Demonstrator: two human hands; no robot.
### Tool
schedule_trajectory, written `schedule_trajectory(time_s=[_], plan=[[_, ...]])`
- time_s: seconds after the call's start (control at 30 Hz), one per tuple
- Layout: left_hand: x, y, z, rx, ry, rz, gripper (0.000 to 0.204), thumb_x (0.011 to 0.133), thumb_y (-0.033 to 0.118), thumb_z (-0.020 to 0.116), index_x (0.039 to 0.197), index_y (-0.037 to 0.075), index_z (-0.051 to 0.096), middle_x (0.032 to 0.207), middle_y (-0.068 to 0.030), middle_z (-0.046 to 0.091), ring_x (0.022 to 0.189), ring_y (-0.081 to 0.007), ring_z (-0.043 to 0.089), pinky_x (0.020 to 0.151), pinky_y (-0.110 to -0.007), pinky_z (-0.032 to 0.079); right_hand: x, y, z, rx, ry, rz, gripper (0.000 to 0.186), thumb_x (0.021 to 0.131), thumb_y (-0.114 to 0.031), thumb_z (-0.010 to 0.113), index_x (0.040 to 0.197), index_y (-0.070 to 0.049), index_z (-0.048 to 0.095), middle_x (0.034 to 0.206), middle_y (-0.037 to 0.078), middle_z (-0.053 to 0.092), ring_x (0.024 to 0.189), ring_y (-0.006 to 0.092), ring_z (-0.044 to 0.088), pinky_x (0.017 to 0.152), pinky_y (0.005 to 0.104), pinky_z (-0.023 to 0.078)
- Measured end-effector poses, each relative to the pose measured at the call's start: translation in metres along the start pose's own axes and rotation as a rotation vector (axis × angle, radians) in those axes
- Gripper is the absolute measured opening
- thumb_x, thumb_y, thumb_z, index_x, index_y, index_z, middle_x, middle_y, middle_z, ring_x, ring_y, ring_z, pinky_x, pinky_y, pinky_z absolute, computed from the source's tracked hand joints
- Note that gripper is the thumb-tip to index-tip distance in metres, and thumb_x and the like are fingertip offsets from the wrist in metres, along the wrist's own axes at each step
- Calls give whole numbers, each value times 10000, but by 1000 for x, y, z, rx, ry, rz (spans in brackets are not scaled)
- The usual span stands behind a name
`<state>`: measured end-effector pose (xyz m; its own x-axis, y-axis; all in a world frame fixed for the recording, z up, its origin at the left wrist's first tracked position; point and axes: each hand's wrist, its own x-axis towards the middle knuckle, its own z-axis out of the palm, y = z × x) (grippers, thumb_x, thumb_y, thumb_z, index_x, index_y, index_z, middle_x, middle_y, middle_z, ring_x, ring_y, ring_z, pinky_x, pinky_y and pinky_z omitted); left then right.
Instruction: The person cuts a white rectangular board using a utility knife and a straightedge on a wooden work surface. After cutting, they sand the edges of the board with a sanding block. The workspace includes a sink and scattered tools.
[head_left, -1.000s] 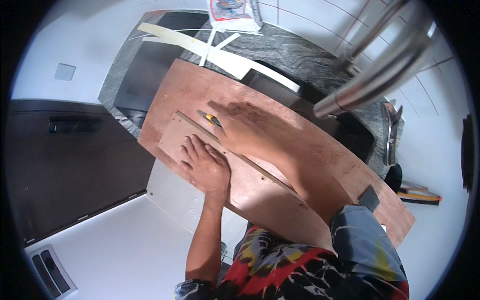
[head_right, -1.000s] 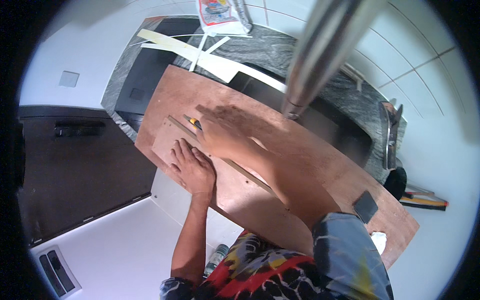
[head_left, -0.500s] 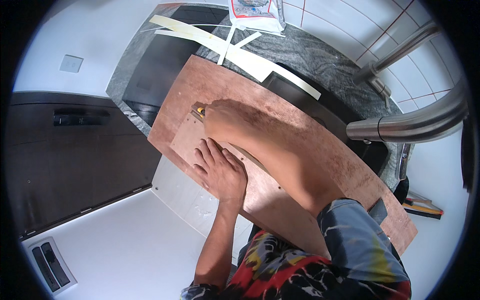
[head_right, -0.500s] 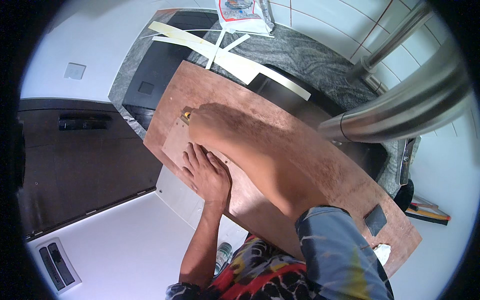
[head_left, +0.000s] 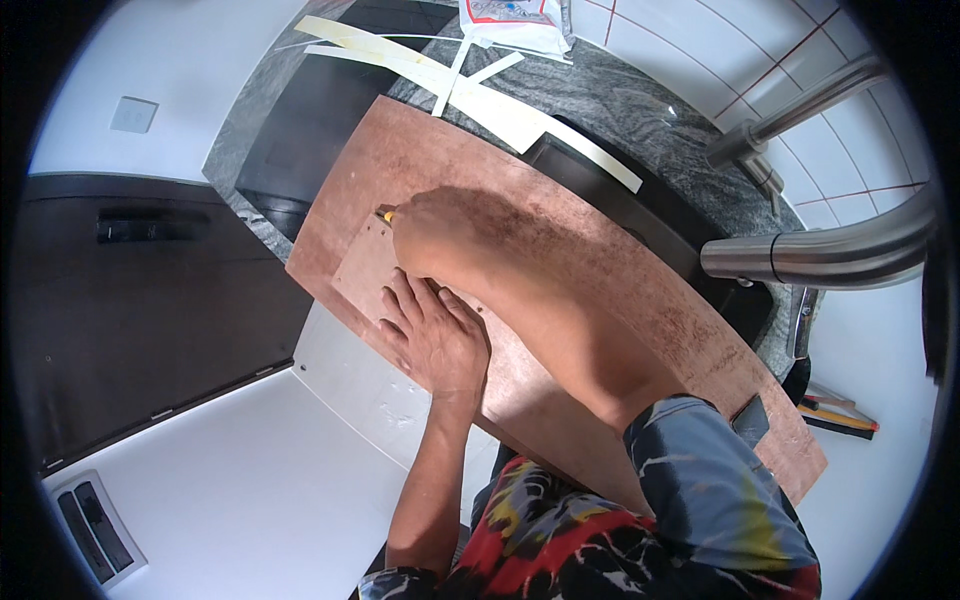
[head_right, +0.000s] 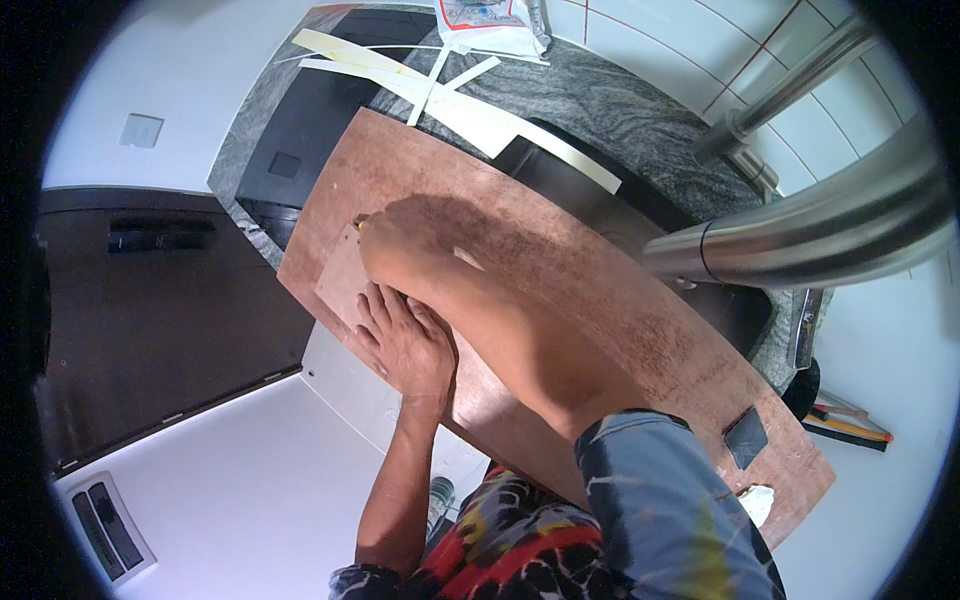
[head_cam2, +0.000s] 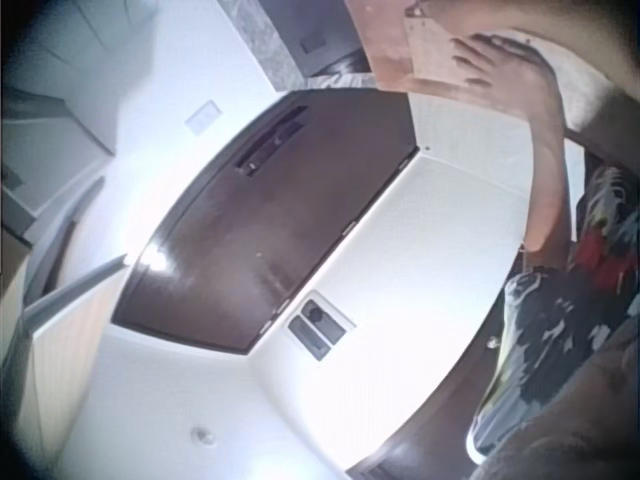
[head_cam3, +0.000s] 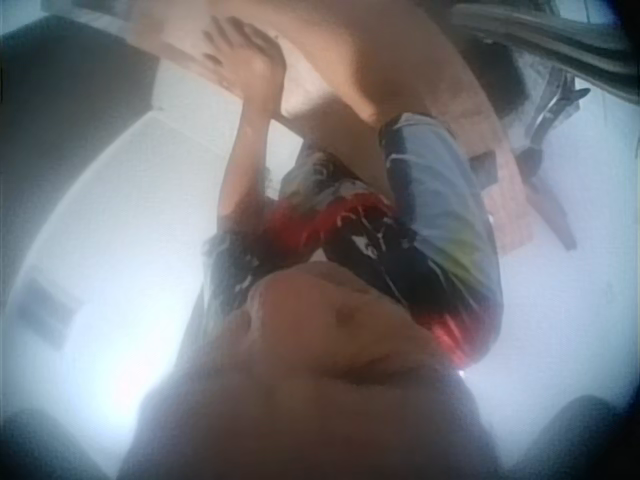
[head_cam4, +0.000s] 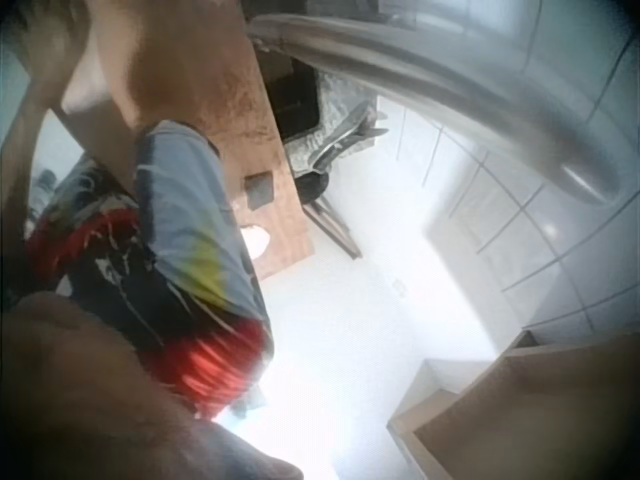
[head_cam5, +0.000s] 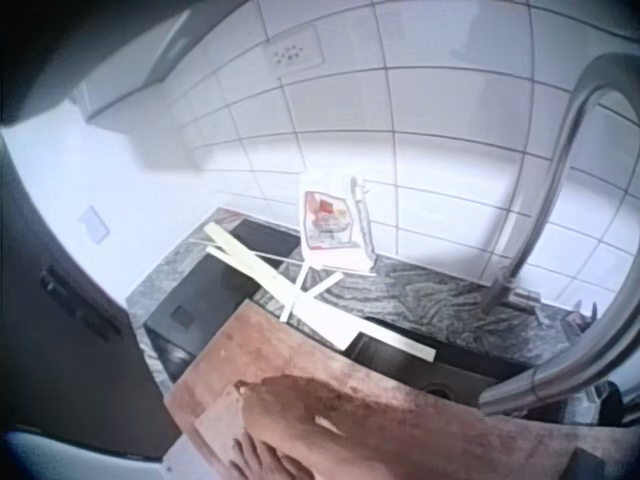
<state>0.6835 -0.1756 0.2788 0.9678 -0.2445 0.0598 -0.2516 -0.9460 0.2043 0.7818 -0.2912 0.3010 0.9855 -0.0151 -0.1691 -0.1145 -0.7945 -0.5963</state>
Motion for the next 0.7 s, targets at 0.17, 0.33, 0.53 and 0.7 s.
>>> schedule_trajectory(time_s=[0.17,0.33,0.53,0.7], plan=[[0,-2,4,16,18,21,552,1076,259,388,1545,-31,366,1625,-261,347,1509,-528,259,1199,-681,193,-3,-2,-7,-120,-88,-66,267,904,-122,617,1070,7,780,1052,221,770,997,358,758,867,445,600],[1,-2,9,40,52,41,560,1070,259,394,1557,-12,352,1614,-252,353,1504,-517,273,1198,-679,191,-21,0,-15,-150,-139,-82,255,905,-101,596,1045,20,771,1043,227,766,995,364,755,874,454,598],[0,-4,5,39,50,57,556,1069,279,405,1547,-5,394,1620,-233,369,1516,-467,289,1222,-633,179,-87,17,-7,51,-15,35,250,919,-84,574,1026,41,763,1019,243,760,948,379,759,833,469,601],[2,-8,12,55,122,33,540,1072,280,397,1540,12,429,1607,-214,415,1515,-439,315,1217,-623,203,-175,39,2,91,24,143,244,943,-68,547,1022,62,738,979,292,740,933,413,752,818,501,589]])
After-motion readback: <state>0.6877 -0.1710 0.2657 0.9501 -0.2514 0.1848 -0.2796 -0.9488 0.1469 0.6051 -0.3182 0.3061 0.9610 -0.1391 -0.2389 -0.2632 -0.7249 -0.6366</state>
